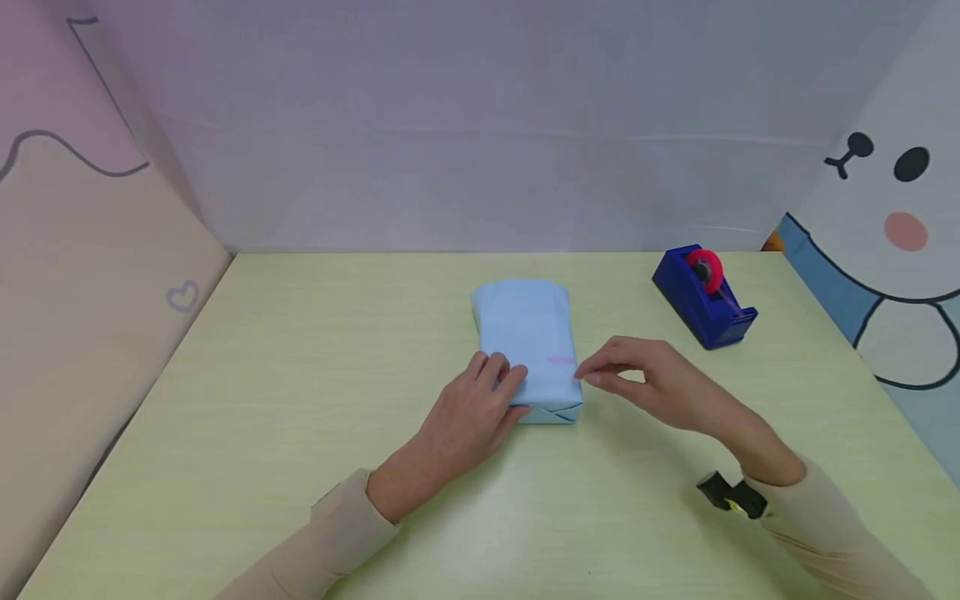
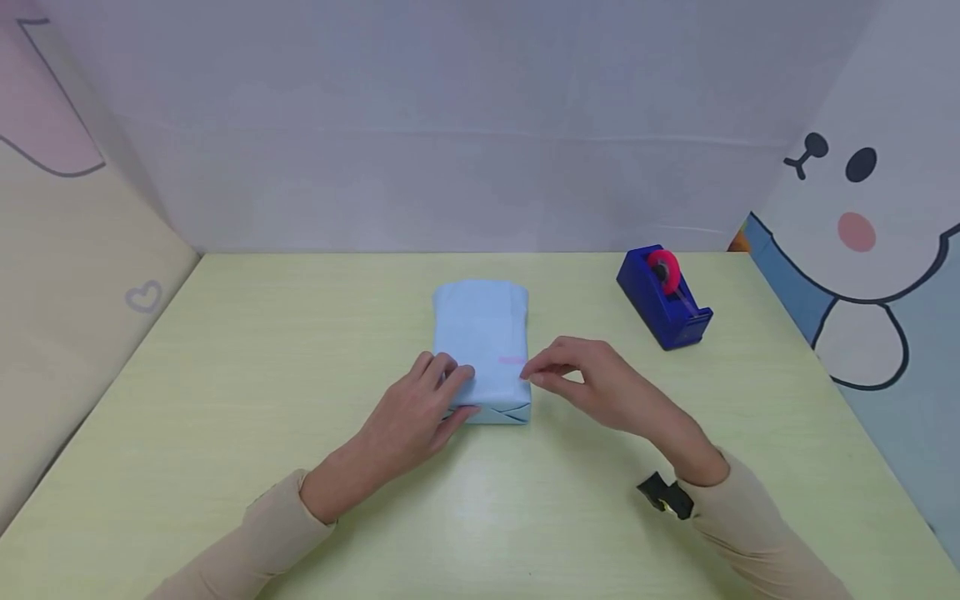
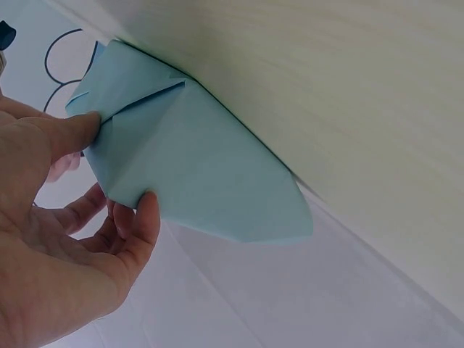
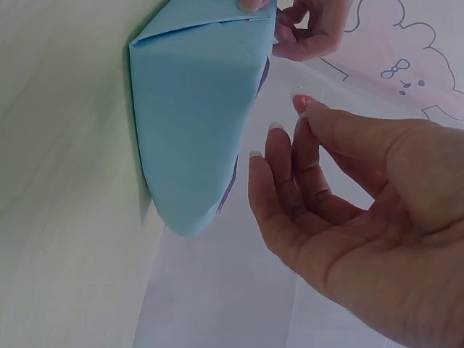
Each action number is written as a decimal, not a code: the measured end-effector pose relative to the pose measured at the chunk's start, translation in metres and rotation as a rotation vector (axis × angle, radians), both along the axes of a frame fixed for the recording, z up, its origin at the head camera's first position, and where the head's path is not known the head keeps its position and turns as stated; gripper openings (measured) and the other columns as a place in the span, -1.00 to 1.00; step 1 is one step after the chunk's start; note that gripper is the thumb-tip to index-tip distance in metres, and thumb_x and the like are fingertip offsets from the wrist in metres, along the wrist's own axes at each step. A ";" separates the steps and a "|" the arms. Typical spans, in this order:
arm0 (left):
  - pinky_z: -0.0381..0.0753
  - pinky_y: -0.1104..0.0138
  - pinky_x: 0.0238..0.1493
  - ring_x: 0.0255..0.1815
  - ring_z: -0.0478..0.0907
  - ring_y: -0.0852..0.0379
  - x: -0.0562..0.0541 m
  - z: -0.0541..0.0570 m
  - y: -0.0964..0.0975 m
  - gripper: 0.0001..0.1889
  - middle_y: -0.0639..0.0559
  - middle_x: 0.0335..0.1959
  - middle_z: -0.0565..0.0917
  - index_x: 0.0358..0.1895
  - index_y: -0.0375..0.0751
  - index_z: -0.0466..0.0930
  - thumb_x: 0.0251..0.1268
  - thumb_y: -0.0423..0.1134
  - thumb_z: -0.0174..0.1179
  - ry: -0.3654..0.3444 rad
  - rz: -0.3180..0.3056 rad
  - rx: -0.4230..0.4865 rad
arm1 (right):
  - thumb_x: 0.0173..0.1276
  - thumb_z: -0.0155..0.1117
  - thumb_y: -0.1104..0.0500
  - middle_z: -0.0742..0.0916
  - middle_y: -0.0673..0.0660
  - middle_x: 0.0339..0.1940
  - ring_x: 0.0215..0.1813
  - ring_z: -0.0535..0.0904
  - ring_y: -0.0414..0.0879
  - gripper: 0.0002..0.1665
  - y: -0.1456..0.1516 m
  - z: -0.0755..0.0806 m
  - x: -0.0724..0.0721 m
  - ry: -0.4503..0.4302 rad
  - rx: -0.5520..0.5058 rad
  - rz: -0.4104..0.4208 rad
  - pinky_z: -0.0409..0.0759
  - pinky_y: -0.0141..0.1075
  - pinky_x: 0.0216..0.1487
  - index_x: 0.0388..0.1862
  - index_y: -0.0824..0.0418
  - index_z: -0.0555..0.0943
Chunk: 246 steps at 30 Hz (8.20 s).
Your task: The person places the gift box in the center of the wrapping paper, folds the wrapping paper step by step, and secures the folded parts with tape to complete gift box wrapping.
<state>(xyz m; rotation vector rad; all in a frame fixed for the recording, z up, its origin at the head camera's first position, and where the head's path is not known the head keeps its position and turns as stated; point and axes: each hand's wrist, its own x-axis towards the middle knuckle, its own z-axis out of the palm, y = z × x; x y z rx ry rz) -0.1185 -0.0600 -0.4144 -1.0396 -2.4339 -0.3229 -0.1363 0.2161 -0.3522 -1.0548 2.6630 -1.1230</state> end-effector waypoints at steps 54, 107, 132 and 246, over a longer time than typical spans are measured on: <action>0.39 0.38 -0.39 -0.29 0.34 0.03 -0.001 -0.001 0.001 -0.61 -0.05 -0.26 0.46 -0.04 -0.22 0.54 0.23 -0.13 0.50 0.044 0.010 -0.008 | 0.48 0.27 0.37 0.65 -0.08 -0.25 -0.16 0.59 -0.25 -0.85 -0.056 0.003 0.002 -0.053 0.180 0.239 0.65 -0.21 -0.07 -0.11 0.17 0.53; 0.38 0.34 -0.32 -0.31 0.32 0.02 -0.002 -0.001 0.002 -0.59 -0.05 -0.30 0.48 -0.05 -0.29 0.54 0.28 -0.08 0.46 0.088 0.007 -0.003 | 0.30 0.44 0.39 0.54 -0.08 -0.43 -0.41 0.43 -0.21 -0.67 -0.069 0.002 -0.002 0.303 0.352 0.200 0.48 -0.40 -0.37 -0.26 0.14 0.43; 0.46 0.37 -0.33 -0.27 0.36 0.00 0.000 0.002 0.003 -0.44 -0.06 -0.24 0.50 0.04 -0.31 0.53 0.09 -0.11 0.60 0.083 0.038 -0.046 | 0.43 0.33 0.36 0.40 -0.10 -0.49 -0.56 0.29 -0.25 -0.70 -0.064 0.002 -0.005 0.333 0.324 0.215 0.27 -0.43 -0.52 -0.24 0.12 0.37; 0.63 0.07 0.17 0.07 0.54 -0.12 -0.009 0.020 -0.008 -0.17 -0.28 0.09 0.37 0.49 -0.41 0.17 0.25 -0.34 0.47 -0.548 0.154 0.705 | 0.09 0.69 0.22 0.50 0.25 0.11 0.00 0.61 0.11 0.03 -0.044 -0.024 -0.002 -0.034 -0.094 -0.385 0.68 -0.01 0.10 0.37 0.36 0.21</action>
